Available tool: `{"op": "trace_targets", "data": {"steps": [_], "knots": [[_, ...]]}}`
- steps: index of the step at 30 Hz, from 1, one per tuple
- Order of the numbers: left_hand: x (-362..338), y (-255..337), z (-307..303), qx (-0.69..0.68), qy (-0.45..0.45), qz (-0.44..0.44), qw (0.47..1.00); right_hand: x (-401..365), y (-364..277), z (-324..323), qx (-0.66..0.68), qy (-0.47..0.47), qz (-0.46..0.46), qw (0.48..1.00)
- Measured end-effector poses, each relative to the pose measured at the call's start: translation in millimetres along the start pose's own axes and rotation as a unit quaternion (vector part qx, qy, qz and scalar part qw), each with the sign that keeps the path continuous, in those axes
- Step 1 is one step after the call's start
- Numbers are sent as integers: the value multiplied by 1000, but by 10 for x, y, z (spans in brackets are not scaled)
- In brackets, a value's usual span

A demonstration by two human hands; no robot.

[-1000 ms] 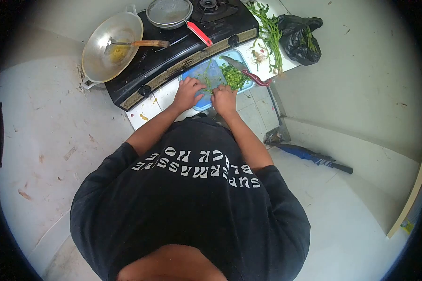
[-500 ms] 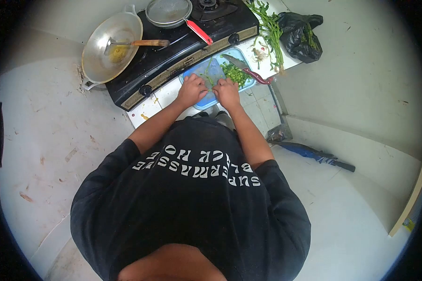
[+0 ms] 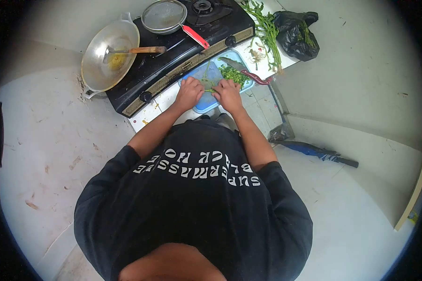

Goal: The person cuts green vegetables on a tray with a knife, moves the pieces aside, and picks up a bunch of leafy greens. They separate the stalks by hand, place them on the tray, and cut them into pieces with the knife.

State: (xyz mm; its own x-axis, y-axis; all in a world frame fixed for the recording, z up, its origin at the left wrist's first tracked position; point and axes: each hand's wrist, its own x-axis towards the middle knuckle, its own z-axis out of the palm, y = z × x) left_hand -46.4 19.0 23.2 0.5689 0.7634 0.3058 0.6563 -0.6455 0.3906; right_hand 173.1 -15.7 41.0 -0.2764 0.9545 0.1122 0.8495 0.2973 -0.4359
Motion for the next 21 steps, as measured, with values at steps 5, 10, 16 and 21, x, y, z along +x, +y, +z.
{"op": "trace_targets", "data": {"steps": [5,10,16,21], "knots": [[90,25,-453,-39,46,6,998,61,-71,-73,40,33,-15,999],[70,33,-683,-45,51,17,997,155,-217,-141,68,55,-6,996],[64,77,-857,-96,92,-22,991,229,-232,-98,165,30,0,986],[51,26,-927,-183,132,-78,971,354,-388,-129,357,15,59,932]]}}
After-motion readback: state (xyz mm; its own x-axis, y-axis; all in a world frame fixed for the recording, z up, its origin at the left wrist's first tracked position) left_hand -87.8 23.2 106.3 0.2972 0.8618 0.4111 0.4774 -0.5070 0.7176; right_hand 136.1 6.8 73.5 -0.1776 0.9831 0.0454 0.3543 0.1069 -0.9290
